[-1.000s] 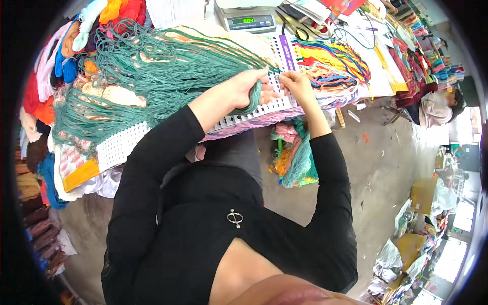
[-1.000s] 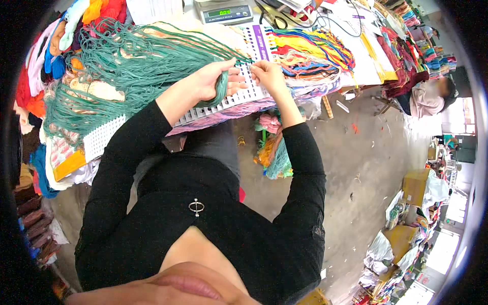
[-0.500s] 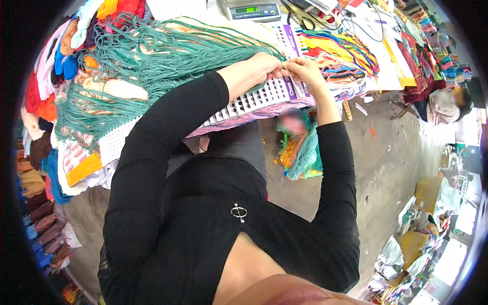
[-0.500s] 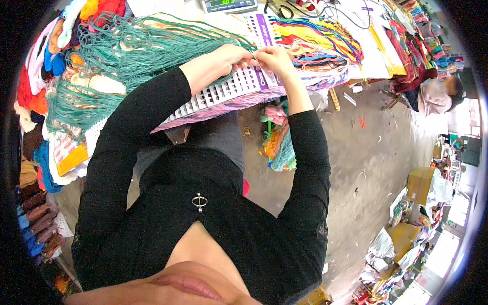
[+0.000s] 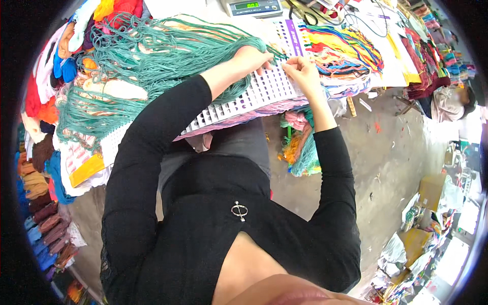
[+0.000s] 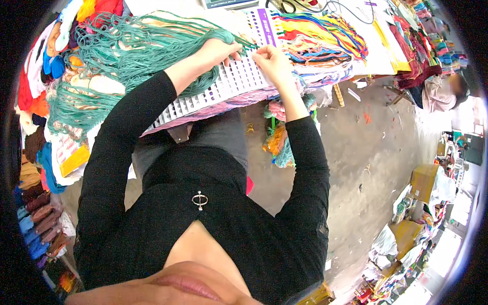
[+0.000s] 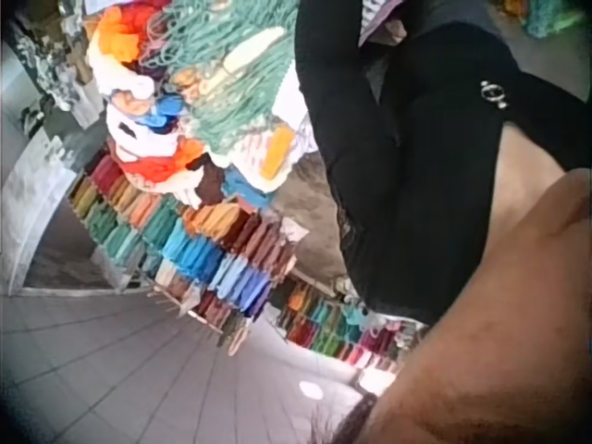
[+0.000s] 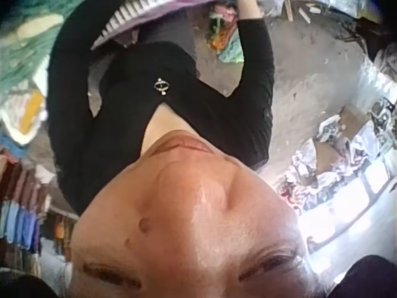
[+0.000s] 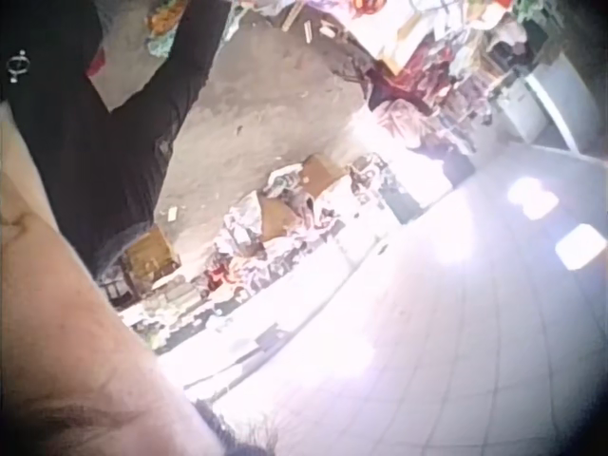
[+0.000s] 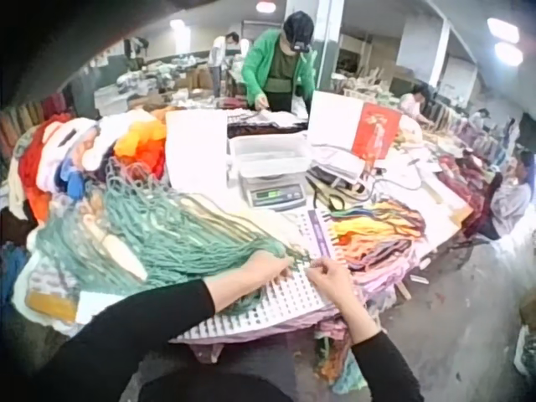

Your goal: Organizing and threading colored yarn samples onto a perforated card.

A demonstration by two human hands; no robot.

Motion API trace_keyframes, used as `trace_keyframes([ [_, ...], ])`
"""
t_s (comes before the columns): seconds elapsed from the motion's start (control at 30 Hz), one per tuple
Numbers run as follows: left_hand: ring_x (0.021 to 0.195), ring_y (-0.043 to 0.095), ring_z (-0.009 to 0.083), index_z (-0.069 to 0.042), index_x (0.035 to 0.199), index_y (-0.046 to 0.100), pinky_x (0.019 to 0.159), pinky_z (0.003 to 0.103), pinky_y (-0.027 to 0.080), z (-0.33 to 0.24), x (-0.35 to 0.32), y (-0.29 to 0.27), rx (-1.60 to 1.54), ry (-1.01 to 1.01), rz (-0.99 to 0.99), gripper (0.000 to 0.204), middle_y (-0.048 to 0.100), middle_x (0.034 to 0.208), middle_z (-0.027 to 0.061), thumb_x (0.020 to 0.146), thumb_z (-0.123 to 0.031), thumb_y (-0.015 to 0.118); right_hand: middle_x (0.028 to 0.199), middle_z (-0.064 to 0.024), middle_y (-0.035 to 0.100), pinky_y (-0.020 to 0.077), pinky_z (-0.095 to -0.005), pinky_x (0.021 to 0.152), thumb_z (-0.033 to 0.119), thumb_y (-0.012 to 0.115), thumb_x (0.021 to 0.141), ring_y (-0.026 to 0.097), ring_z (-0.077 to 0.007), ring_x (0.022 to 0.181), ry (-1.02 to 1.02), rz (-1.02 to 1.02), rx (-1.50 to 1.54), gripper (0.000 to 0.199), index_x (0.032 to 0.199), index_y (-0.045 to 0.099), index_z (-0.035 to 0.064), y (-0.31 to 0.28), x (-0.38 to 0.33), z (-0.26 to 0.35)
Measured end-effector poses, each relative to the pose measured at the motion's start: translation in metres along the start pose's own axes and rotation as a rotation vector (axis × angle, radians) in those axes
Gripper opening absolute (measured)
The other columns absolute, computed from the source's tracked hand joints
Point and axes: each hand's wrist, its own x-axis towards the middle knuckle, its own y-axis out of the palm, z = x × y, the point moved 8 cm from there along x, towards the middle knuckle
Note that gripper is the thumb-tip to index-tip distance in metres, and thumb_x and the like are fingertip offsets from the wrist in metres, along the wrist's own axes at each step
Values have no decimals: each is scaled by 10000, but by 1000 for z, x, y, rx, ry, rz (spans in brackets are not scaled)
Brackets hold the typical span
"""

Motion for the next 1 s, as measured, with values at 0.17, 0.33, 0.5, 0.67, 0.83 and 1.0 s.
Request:
trace_keyframes([
  [0.17, 495, 386, -13, 45, 1007, 535, 346, 91, 240, -60, -15, -35, -967, -19, 506, 251, 566, 752, 29, 848, -147, 563, 639, -60, 607, 446, -266, 564, 239, 659, 744, 582, -138, 584, -95, -125, -99, 202, 808, 636, 49, -5, -10, 22],
  [0.33, 385, 368, 56, -52, 786, 608, 359, 196, 274, -12, -4, 22, -200, -115, 230, 77, 510, 552, -33, 753, -114, 577, 645, 1, 577, 396, -184, 513, 152, 588, 831, 489, -43, 549, 33, -68, 283, 148, 862, 614, 10, -5, -9, -4],
  [0.5, 455, 473, 81, -102, 737, 627, 430, 252, 391, 1, 7, 1, 258, 114, 22, 218, 559, 575, 10, 786, -307, 574, 660, -1, 562, 426, -242, 568, 218, 617, 794, 532, -88, 610, -98, -126, -150, 191, 907, 589, 67, 4, -14, 18],
  [0.67, 468, 377, 48, 81, 887, 538, 377, 168, 263, -22, -29, -131, -807, 10, 60, 167, 456, 639, 16, 752, -16, 535, 692, -25, 561, 439, -294, 592, 293, 648, 721, 563, -155, 634, -82, -174, -404, 301, 955, 565, 123, 0, -23, 31],
  [0.83, 512, 462, 75, 47, 1072, 477, 454, 191, 368, 8, -45, -301, -746, 139, -394, 310, 538, 725, 26, 882, -196, 506, 646, -1, 529, 429, -277, 569, 290, 639, 732, 539, -136, 602, -80, -123, -382, 263, 915, 575, 112, 8, -19, 38],
  [1.0, 737, 516, 109, -102, 959, 629, 688, 280, 414, -4, -76, -222, -244, 92, -463, 284, 605, 957, 6, 803, -332, 571, 700, -39, 592, 451, -252, 615, 211, 655, 765, 571, -121, 652, -111, -199, -63, 212, 905, 614, 57, -2, -24, 30],
])
